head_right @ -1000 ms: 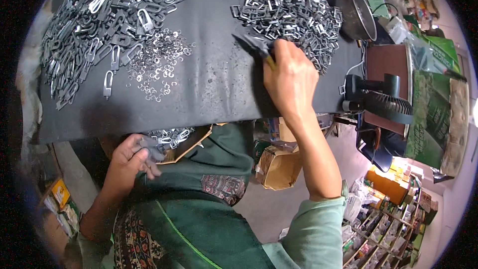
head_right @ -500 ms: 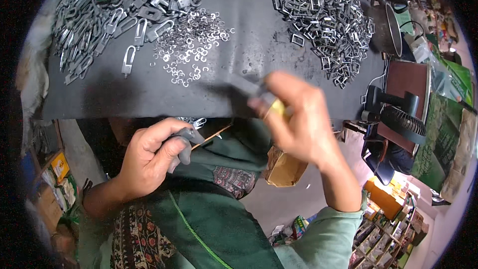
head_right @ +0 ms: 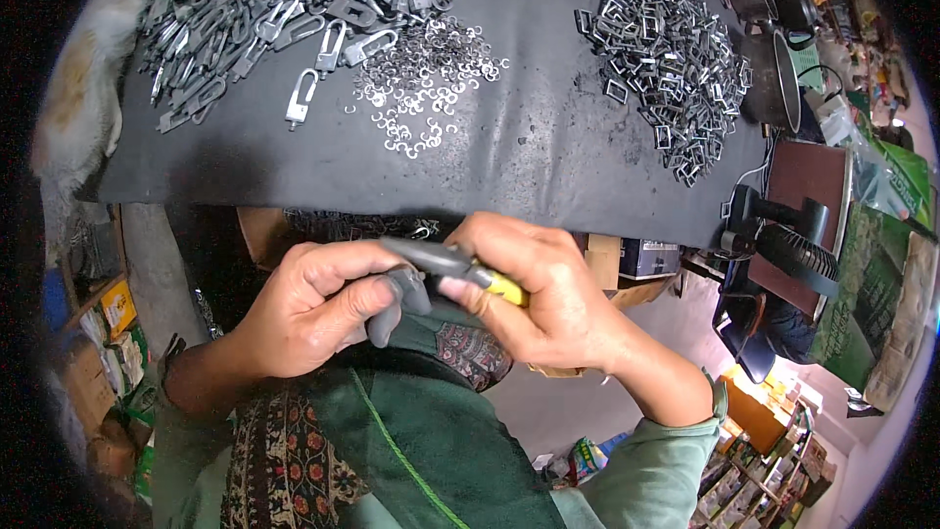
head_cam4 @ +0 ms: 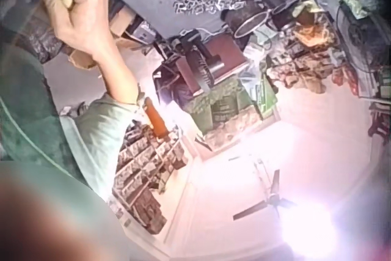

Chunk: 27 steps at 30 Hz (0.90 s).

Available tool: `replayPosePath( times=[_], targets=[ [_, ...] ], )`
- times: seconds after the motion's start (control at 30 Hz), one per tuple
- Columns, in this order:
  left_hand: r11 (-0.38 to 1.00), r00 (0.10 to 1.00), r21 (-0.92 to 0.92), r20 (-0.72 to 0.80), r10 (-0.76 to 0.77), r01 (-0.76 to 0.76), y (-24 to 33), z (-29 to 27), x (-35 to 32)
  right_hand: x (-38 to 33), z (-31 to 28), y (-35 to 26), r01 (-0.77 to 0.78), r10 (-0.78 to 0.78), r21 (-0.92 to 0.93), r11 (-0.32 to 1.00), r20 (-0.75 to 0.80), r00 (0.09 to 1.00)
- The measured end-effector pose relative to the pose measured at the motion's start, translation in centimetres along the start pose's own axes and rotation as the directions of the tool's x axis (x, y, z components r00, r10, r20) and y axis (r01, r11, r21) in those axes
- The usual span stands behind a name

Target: Assembling small metal hardware components using pliers at a manual workstation.

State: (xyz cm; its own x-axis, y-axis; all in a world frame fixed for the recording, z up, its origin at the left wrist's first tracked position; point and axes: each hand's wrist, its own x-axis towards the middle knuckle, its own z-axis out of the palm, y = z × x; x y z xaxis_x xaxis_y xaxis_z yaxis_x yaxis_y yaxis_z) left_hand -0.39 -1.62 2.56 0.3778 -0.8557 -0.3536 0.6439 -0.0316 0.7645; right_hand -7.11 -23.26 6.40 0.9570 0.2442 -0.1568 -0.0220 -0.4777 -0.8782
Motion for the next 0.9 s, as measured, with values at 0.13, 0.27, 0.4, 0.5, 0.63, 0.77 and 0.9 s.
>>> replayPosePath(
  times=[0.13,0.27,0.4,0.5,0.63,0.77,0.9],
  targets=[
    [0.999,1.000,-0.036,0.018,-0.026,0.027,0.2,-0.3,-0.2,-0.1,-0.2,-0.4,-0.015,0.015,-0.009,1.000,0.002,1.000],
    [0.990,0.975,0.053,0.174,-0.135,0.128,0.4,-1.3,0.0,-0.2,-0.3,0.1,0.056,-0.057,0.020,0.998,0.055,0.997],
    [0.891,0.914,-0.254,0.260,-0.312,0.376,-0.1,-0.8,-0.3,-0.2,-0.4,0.4,0.178,-0.169,-0.036,0.983,0.167,0.971],
    [0.535,0.840,0.742,0.070,0.538,-0.404,-2.6,0.3,0.2,-1.1,1.0,-0.1,-0.193,0.184,0.067,0.979,0.119,0.976],
    [0.545,0.864,0.736,0.109,0.491,-0.402,-2.3,-0.4,0.7,-0.7,1.7,-0.3,-0.407,0.382,0.216,0.887,0.151,0.912],
    [0.978,0.977,-0.032,0.062,-0.204,0.207,0.5,-1.1,-0.2,0.1,-0.9,-2.0,-0.087,0.114,-0.300,0.950,0.071,0.991],
    [0.975,0.975,-0.038,0.011,-0.220,0.220,-0.3,-2.6,-0.8,0.7,-1.5,-0.6,-0.206,0.006,-0.844,0.495,-0.233,0.972]
  ],
)
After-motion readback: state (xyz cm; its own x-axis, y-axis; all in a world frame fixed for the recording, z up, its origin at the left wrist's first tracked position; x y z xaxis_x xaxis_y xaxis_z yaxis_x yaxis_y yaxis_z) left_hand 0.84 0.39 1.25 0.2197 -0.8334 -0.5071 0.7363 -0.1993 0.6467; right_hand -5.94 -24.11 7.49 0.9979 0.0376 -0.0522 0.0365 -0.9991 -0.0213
